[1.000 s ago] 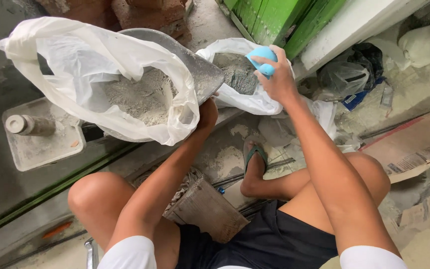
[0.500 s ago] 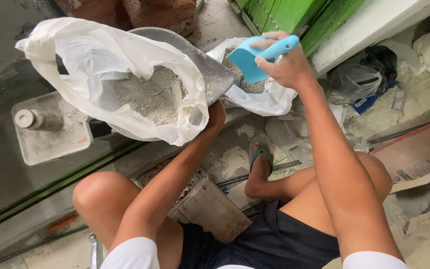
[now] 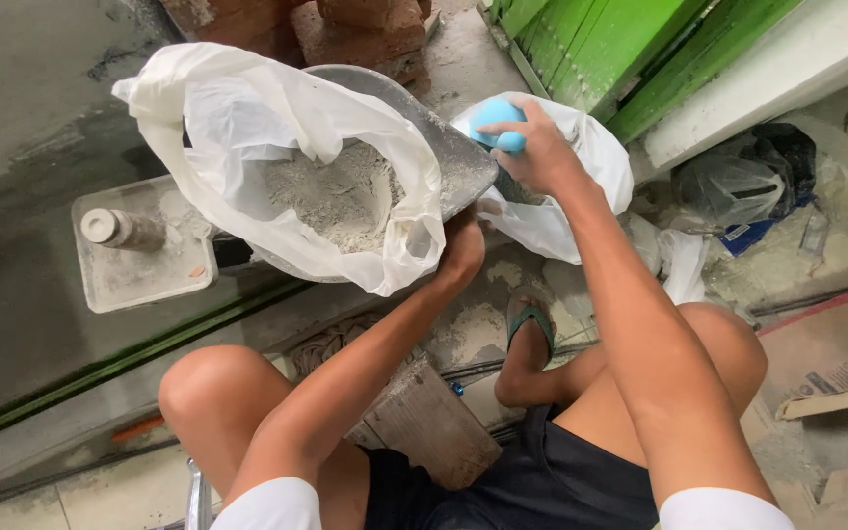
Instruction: The person scoops a gray powder from a white plastic bag using a blue plastic scoop and pours it into a metal bowl lined with a white plastic bag. The person repeats this scooping and pouring action multiple times.
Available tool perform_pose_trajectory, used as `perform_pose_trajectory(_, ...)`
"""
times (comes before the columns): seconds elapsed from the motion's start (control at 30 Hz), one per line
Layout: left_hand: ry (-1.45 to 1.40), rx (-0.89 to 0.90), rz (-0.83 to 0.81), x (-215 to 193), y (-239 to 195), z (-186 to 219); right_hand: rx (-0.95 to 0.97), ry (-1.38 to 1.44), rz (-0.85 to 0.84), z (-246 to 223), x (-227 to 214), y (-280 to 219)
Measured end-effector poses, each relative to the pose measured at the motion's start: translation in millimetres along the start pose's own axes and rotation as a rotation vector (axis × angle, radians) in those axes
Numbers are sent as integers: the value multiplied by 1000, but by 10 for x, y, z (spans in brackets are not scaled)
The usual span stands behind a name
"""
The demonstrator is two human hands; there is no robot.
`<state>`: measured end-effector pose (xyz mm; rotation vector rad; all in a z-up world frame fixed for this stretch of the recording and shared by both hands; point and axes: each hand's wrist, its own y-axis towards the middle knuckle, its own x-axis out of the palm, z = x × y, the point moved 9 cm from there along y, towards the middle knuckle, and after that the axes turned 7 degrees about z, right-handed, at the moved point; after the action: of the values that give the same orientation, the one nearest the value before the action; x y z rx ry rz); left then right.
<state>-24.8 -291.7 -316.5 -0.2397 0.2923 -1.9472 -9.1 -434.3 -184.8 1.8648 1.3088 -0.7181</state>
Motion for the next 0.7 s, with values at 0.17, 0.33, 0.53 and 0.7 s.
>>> perform_pose_trajectory(0.17,372,322,158,-6,166,-117,430,90,-219,509,139,-241)
perform_pose_trajectory(0.33,961,1016,414,-97,49,-237,327,56,-333,214,-178,-370)
perform_pose_trajectory(0.53,840,356,55,-135,177,-168,480,32,-236,179,-598,-363)
perform_pose_trajectory(0.7,634,-13,-13,-133,310,-362,524,16,-187,413,-351,-459)
